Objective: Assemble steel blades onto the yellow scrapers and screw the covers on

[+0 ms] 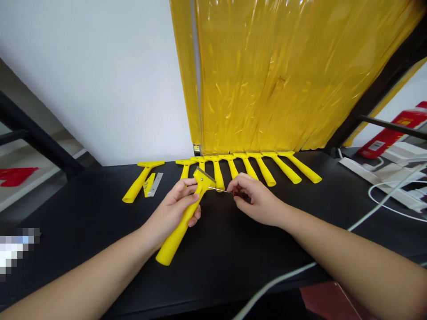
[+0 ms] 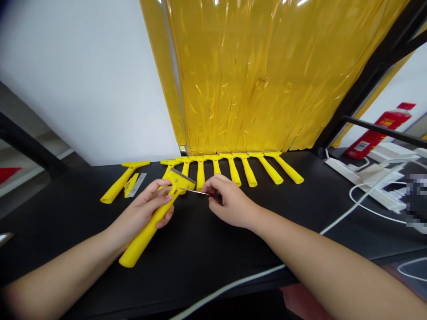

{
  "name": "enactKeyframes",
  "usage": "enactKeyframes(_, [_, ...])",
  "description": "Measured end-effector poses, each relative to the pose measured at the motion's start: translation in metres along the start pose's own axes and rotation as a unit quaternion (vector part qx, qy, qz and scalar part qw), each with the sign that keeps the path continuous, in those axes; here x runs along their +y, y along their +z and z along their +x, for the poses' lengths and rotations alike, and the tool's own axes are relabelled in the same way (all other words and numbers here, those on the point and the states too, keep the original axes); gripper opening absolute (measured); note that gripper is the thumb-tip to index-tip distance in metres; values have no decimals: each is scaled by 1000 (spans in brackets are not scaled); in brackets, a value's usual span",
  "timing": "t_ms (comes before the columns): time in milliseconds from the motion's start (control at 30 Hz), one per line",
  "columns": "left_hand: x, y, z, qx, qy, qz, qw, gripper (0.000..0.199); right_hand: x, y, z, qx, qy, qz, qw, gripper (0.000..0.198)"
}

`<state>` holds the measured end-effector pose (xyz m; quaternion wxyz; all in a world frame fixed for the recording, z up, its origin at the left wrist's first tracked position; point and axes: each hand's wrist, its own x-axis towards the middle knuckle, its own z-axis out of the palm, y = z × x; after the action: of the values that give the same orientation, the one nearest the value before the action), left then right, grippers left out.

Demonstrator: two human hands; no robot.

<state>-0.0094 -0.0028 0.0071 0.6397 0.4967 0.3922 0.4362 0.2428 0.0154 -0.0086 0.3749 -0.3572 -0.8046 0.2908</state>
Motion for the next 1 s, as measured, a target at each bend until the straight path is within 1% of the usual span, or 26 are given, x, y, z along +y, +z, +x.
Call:
enactKeyframes(100, [2, -1, 0, 9, 15, 1, 1000, 32, 2, -2, 0, 11, -8, -19, 1000, 25])
enactKeyframes(300, [-2, 0, 0, 0, 39, 42, 998, 26, 4, 0, 0, 18, -2, -56, 998, 28])
enactKeyframes(467, [-5, 0, -1, 0, 49, 68, 996, 25, 3, 0, 0, 14, 2, -55, 998, 30])
enactKeyframes(700, [-12, -2, -1, -4, 68, 110, 992, 23, 3, 1, -1, 7, 23, -27, 999, 23])
enactKeyframes(767, [-14, -5, -1, -1, 63, 135, 989, 25, 5, 3, -1, 4, 32, -2, 999, 21])
enactKeyframes(833, [-15, -8, -1, 5, 62, 164, 984, 28, 6, 4, -2, 4, 62, 54, 997, 19])
enactKeyframes(933, [-15, -10, -2, 25, 77, 209, 975, 32, 4, 4, 0, 4, 135, 169, 976, 24])
enactKeyframes(1000, [-14, -10, -2, 36, 94, 230, 968, 34, 2, 2, 2, 7, 166, 215, 962, 24])
